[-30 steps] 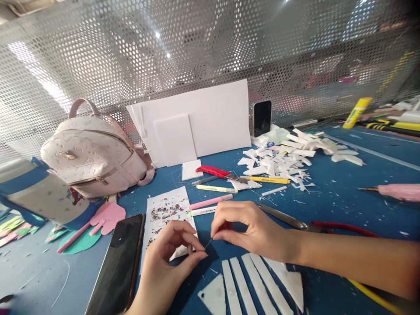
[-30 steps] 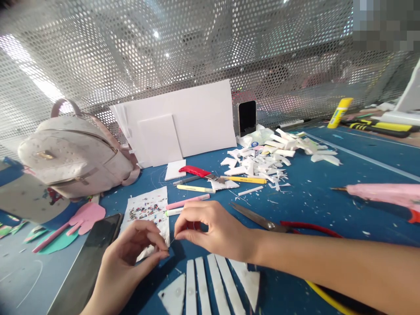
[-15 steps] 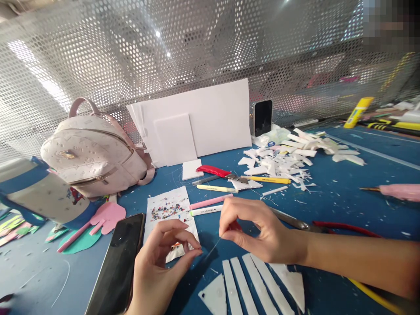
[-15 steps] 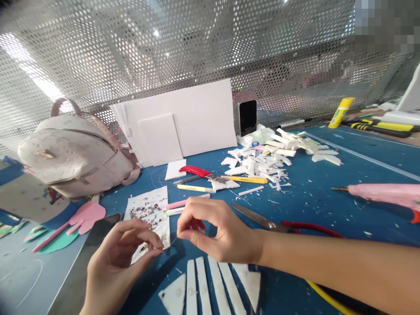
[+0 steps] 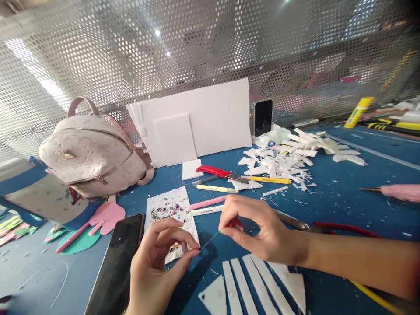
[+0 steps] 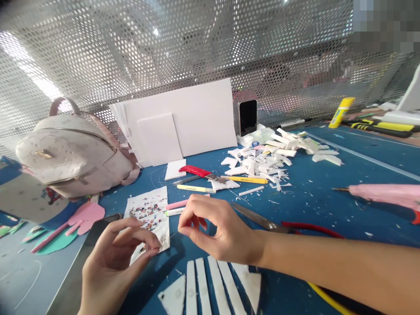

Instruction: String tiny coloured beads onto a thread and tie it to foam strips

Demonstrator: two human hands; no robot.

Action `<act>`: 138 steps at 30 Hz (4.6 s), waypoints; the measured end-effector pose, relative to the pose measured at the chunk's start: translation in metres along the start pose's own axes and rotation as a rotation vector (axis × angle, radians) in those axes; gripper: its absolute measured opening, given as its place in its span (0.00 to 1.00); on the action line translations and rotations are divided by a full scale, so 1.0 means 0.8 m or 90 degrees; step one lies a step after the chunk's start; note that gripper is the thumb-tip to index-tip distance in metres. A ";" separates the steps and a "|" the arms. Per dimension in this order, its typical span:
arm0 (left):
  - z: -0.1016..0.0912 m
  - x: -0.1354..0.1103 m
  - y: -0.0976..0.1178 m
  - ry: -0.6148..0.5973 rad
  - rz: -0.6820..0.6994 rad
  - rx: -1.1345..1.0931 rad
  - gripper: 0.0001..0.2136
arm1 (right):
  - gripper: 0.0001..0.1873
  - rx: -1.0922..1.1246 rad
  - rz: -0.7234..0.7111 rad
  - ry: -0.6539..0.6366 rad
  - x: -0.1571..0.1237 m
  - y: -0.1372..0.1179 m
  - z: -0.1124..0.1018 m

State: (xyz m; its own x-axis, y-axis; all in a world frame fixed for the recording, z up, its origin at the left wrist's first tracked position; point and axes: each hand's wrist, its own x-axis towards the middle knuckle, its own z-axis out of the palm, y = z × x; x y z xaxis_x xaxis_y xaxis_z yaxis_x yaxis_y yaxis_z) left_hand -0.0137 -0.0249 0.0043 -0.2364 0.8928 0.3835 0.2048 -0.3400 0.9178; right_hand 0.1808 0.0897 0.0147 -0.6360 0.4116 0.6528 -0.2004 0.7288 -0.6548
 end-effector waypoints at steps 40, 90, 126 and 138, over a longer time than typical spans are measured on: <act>0.002 0.001 0.000 -0.003 -0.021 0.027 0.14 | 0.05 -0.090 -0.092 -0.041 0.001 0.001 0.002; 0.001 -0.005 -0.005 -0.184 -0.044 0.127 0.07 | 0.06 -0.034 0.040 -0.211 -0.007 0.012 0.011; -0.085 0.114 -0.043 -0.259 -0.023 0.643 0.07 | 0.02 -0.015 0.090 -0.183 0.000 0.004 0.008; -0.093 0.107 -0.030 -0.181 -0.049 0.532 0.05 | 0.03 -0.020 0.108 -0.176 0.001 0.005 0.008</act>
State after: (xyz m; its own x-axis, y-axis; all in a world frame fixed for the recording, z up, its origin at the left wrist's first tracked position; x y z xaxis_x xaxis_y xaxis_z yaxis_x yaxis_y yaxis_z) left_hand -0.1091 0.0377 0.0228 -0.0554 0.9818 0.1817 0.8514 -0.0486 0.5223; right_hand 0.1747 0.0897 0.0102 -0.8372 0.3673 0.4051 -0.0545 0.6810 -0.7302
